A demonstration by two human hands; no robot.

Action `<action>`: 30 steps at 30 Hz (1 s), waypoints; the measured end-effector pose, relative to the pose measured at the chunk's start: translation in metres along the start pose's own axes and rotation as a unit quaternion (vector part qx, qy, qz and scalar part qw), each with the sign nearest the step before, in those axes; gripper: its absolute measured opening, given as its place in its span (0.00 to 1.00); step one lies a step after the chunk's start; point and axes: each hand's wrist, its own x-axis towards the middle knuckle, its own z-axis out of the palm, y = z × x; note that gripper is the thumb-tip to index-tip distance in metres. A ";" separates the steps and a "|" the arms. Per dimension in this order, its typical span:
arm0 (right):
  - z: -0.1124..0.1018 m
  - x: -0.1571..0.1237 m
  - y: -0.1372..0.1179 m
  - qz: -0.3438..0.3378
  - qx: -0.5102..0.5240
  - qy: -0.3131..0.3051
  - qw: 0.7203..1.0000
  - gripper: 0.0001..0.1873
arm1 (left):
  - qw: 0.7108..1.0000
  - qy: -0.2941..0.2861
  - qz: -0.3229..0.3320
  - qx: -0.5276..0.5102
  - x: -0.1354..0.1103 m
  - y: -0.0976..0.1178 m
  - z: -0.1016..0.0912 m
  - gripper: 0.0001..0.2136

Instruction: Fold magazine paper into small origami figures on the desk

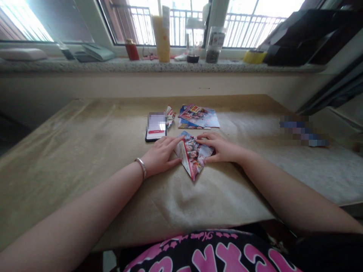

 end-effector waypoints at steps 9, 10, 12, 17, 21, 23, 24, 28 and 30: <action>0.001 -0.002 0.002 0.006 -0.002 0.016 1.000 0.44 | 0.986 0.144 0.055 -0.061 -0.002 -0.006 -0.007 0.27; 0.001 -0.002 0.003 0.007 -0.003 0.017 1.000 0.44 | 0.988 0.130 0.070 -0.047 -0.003 -0.006 -0.010 0.24; 0.000 -0.002 0.002 0.011 -0.008 0.016 1.000 0.45 | 0.990 0.100 0.104 -0.006 -0.004 -0.008 -0.017 0.13; 0.000 -0.001 0.001 0.051 -0.012 0.021 0.998 0.46 | 0.980 0.083 0.150 0.096 -0.004 -0.014 -0.028 0.09; 0.001 0.000 0.002 0.072 -0.013 0.057 0.996 0.45 | 0.976 0.060 0.152 0.143 -0.004 -0.017 -0.031 0.11; 0.002 0.000 0.004 0.081 -0.013 0.073 0.994 0.43 | 0.977 0.049 0.145 0.151 -0.004 -0.018 -0.031 0.11; 0.002 0.000 0.005 0.086 -0.011 0.079 0.993 0.43 | 0.977 0.044 0.143 0.153 -0.005 -0.019 -0.031 0.12; 0.003 -0.001 0.008 0.096 0.003 0.096 0.991 0.39 | 0.979 0.025 0.140 0.149 -0.005 -0.023 -0.030 0.13; 0.003 -0.001 0.010 0.097 0.008 0.098 0.990 0.37 | 0.981 0.010 0.138 0.139 -0.006 -0.025 -0.029 0.13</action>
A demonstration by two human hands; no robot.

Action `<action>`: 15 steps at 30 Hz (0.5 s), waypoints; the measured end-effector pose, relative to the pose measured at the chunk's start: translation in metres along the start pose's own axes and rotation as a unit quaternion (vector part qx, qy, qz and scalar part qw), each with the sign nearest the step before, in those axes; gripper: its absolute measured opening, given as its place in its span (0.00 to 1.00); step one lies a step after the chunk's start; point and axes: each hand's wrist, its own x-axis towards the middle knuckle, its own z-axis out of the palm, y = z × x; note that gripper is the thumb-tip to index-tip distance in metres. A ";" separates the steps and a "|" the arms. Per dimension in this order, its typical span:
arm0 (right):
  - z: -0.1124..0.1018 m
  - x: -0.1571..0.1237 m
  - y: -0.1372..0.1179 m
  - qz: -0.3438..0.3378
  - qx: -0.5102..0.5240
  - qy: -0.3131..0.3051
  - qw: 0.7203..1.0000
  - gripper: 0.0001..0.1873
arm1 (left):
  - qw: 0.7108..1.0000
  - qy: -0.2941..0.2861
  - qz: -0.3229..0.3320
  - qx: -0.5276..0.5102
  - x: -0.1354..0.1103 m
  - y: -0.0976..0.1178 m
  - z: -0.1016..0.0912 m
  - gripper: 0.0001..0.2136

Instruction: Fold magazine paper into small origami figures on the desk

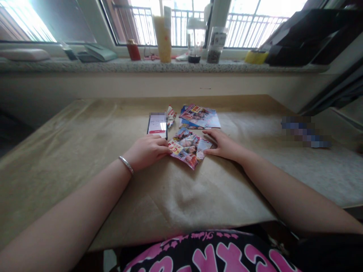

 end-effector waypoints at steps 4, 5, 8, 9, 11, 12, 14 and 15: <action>-0.001 0.000 0.000 -0.002 0.004 -0.008 1.000 0.33 | 0.999 -0.026 -0.020 -0.009 -0.001 -0.001 0.001 0.15; -0.002 0.000 0.000 -0.005 0.004 -0.013 1.000 0.32 | 0.999 -0.029 -0.029 -0.009 -0.001 -0.001 0.001 0.14; -0.005 0.001 -0.002 -0.022 -0.002 -0.024 0.999 0.28 | 0.998 -0.037 -0.047 -0.013 -0.001 -0.001 0.001 0.13; -0.006 0.001 -0.002 -0.029 -0.007 -0.027 0.999 0.27 | 0.998 -0.042 -0.052 -0.013 -0.002 -0.001 0.001 0.12; -0.007 0.001 -0.003 -0.045 -0.017 -0.036 0.998 0.24 | 0.997 -0.048 -0.060 -0.010 -0.002 -0.001 0.001 0.12; -0.008 0.001 -0.003 -0.052 -0.022 -0.040 0.998 0.23 | 0.997 -0.049 -0.065 -0.008 -0.002 0.000 0.001 0.12; -0.009 0.001 -0.004 -0.064 -0.027 -0.046 0.997 0.22 | 0.996 -0.052 -0.069 -0.006 -0.003 0.000 0.001 0.12; -0.010 0.001 -0.005 -0.068 -0.029 -0.046 0.996 0.23 | 0.996 -0.053 -0.070 -0.005 -0.003 0.001 0.001 0.12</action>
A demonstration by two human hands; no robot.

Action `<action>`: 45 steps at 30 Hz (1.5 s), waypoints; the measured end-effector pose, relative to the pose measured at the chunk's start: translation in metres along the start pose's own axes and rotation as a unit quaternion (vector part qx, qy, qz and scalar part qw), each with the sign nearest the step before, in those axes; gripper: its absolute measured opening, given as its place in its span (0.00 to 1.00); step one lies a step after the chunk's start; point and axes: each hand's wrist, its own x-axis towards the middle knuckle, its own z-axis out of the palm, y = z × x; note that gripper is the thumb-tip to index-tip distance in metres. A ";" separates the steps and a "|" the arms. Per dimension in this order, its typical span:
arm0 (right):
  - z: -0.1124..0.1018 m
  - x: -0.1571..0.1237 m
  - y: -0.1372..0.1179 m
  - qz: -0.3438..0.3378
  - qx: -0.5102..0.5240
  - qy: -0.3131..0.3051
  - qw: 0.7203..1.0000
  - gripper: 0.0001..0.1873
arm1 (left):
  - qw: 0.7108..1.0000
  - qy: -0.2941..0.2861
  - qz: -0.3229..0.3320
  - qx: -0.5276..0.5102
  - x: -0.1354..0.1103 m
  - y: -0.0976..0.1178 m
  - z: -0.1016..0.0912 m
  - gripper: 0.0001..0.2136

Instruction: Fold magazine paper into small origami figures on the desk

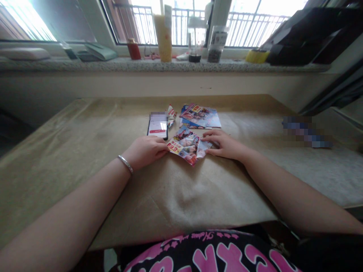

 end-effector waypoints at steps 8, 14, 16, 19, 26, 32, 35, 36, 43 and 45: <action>-0.008 -0.001 -0.003 -0.008 -0.008 -0.015 1.000 0.23 | 1.000 -0.003 -0.004 0.012 0.001 0.000 -0.001 0.12; -0.010 -0.001 -0.005 -0.038 -0.024 -0.009 0.999 0.09 | 1.000 0.003 0.008 -0.003 0.000 -0.001 0.001 0.11; -0.011 -0.001 -0.007 -0.035 -0.051 -0.012 0.998 0.08 | 1.000 0.001 0.009 -0.004 0.000 -0.001 0.001 0.11; -0.012 -0.001 -0.009 -0.027 -0.067 -0.014 0.997 0.08 | 1.000 -0.001 0.002 0.001 0.000 -0.001 0.000 0.11; -0.013 -0.002 -0.007 -0.002 -0.045 -0.030 0.999 0.09 | 1.000 -0.003 -0.003 0.017 -0.002 -0.004 -0.002 0.11; -0.010 -0.001 -0.010 0.023 -0.023 -0.019 0.999 0.07 | 0.999 -0.018 -0.027 0.041 0.000 0.001 -0.004 0.10; -0.008 0.000 -0.014 0.013 -0.008 -0.018 1.000 0.06 | 0.999 -0.002 -0.010 0.043 0.001 0.005 -0.003 0.09; -0.007 0.000 -0.017 0.006 -0.006 -0.021 1.000 0.06 | 0.999 0.009 0.001 0.042 0.002 0.007 -0.002 0.09; -0.005 0.003 -0.041 0.030 -0.090 -0.010 0.995 0.08 | 0.993 0.080 0.077 -0.037 0.006 0.020 -0.005 0.11; -0.005 0.003 -0.044 0.035 -0.105 -0.014 0.994 0.08 | 0.990 0.068 0.103 -0.070 0.006 0.021 -0.006 0.11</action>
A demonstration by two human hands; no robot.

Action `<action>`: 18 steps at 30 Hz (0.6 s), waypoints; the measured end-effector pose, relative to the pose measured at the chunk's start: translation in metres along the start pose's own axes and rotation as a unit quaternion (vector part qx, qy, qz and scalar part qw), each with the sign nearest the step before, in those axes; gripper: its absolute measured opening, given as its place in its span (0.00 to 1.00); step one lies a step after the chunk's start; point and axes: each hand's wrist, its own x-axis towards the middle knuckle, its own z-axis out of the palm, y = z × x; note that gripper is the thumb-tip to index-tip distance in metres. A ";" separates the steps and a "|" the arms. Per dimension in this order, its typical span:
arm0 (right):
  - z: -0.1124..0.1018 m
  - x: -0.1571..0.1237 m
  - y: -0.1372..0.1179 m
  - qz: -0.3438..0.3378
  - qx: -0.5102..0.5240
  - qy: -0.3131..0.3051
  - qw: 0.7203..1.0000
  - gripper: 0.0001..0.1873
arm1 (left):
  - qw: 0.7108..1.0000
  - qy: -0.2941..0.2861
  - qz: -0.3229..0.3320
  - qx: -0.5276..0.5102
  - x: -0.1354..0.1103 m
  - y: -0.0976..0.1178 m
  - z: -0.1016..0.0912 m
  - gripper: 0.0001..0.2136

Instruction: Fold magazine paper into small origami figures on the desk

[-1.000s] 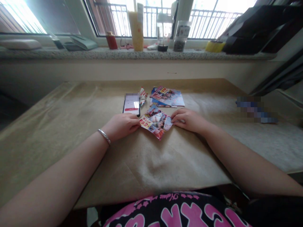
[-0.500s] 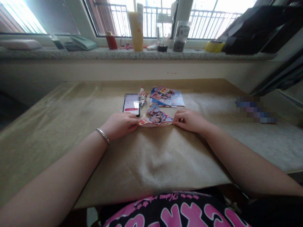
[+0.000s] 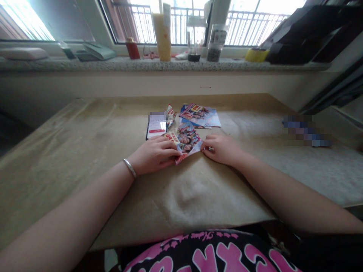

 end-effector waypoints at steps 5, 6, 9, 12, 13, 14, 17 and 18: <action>0.001 0.000 0.004 -0.002 0.044 -0.023 0.999 0.08 | 0.999 -0.021 0.001 -0.027 0.000 0.001 0.000 0.15; 0.002 0.000 0.006 -0.001 0.053 -0.024 0.998 0.08 | 0.999 -0.027 -0.002 -0.023 0.000 0.001 0.000 0.16; 0.002 0.000 0.008 -0.007 0.064 -0.021 0.998 0.08 | 0.999 -0.050 -0.010 -0.004 0.001 0.006 -0.004 0.17; 0.002 0.001 0.008 -0.016 0.071 -0.017 0.997 0.07 | 0.998 -0.068 0.002 0.016 0.003 0.011 -0.007 0.19; 0.002 0.001 0.007 -0.018 0.073 -0.016 0.997 0.07 | 0.997 -0.072 0.007 0.023 0.003 0.012 -0.008 0.20; 0.002 0.001 0.007 -0.020 0.074 -0.015 0.997 0.07 | 0.997 -0.073 0.011 0.032 0.003 0.012 -0.007 0.21; 0.002 0.001 0.007 -0.024 0.073 -0.015 0.997 0.07 | 0.996 -0.059 0.010 0.066 0.003 0.011 -0.004 0.18; 0.002 0.001 0.007 -0.025 0.072 -0.015 0.997 0.07 | 0.996 -0.052 0.010 0.076 0.003 0.011 -0.003 0.17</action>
